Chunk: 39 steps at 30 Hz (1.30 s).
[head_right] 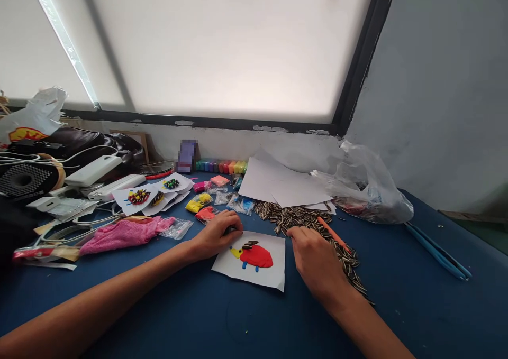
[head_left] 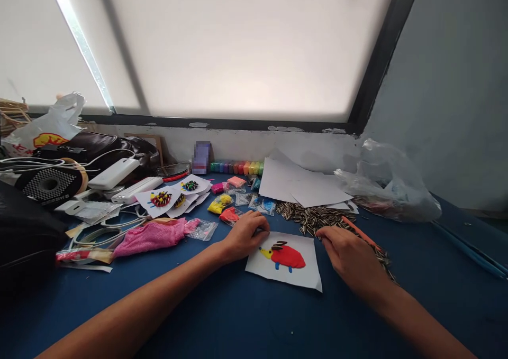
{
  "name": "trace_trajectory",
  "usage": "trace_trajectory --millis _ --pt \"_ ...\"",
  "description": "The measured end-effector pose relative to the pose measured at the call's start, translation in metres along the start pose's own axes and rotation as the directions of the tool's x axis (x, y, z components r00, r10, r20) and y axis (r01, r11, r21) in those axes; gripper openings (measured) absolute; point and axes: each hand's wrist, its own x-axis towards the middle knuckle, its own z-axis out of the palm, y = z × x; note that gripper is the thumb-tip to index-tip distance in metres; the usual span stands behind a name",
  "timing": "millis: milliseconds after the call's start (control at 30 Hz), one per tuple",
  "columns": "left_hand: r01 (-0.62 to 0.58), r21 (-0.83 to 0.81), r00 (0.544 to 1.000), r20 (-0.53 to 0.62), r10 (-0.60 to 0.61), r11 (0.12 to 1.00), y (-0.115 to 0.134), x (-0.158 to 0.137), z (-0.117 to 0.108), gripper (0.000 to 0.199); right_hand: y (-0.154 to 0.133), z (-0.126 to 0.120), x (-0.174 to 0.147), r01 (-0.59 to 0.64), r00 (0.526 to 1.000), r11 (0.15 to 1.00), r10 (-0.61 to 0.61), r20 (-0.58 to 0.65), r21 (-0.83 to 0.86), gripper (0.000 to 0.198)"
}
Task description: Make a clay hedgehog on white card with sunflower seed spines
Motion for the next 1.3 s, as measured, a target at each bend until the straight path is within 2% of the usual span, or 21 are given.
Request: trace_trajectory --millis 167,333,467,567,667,900,967,1033,1100,1200,1300 --pt "-0.028 -0.008 0.999 -0.02 0.028 1.0 0.0 -0.001 0.001 0.013 0.008 0.0 0.002 -0.006 0.999 1.0 0.006 -0.039 0.001 0.026" --pt "-0.021 -0.037 1.0 -0.016 0.021 0.999 0.0 -0.002 0.0 0.013 0.008 -0.002 0.003 0.014 0.992 1.0 -0.011 -0.124 0.02 0.038" --pt "-0.021 -0.036 1.0 -0.014 0.021 0.999 0.0 -0.002 -0.001 0.015 0.006 -0.003 0.003 -0.009 0.983 0.999 0.017 -0.18 0.045 0.037" --pt "-0.011 -0.05 1.0 -0.019 0.01 0.999 0.0 -0.002 -0.001 0.015 0.004 -0.005 0.003 -0.042 0.982 0.992 0.063 -0.178 0.122 0.033" --pt "-0.022 -0.072 0.998 -0.063 0.018 0.997 0.001 -0.003 -0.001 0.013 0.0 -0.006 0.003 -0.079 0.985 0.969 0.113 -0.133 0.232 0.028" --pt "-0.141 -0.112 0.965 -0.238 0.111 0.984 0.012 -0.002 -0.004 0.013 -0.011 -0.006 0.003 -0.126 0.982 0.929 0.168 -0.091 0.349 0.033" --pt "-0.164 -0.156 0.956 -0.268 0.118 0.974 0.024 0.004 -0.008 0.014 -0.016 -0.009 0.004 -0.186 0.974 0.85 0.224 -0.019 0.492 0.034" --pt "-0.183 -0.232 0.959 -0.258 0.12 0.955 0.04 0.012 -0.013 0.013 -0.02 -0.013 0.005 -0.283 0.952 0.691 0.289 0.104 0.665 0.042" --pt "-0.152 -0.368 0.976 -0.201 0.081 0.917 0.054 0.022 -0.014 0.01 -0.025 -0.017 0.006 -0.376 0.915 0.53 0.34 0.216 0.76 0.052" --pt "-0.023 -0.628 1.0 -0.016 0.016 0.778 0.067 0.036 -0.011 0.01 -0.03 -0.022 0.007 -0.459 0.864 0.398 0.406 0.296 0.794 0.058" --pt "0.064 -0.783 0.992 0.12 0.048 0.619 0.066 0.043 -0.007 0.013 -0.034 -0.025 0.007 -0.477 0.838 0.317 0.444 0.316 0.82 0.057"
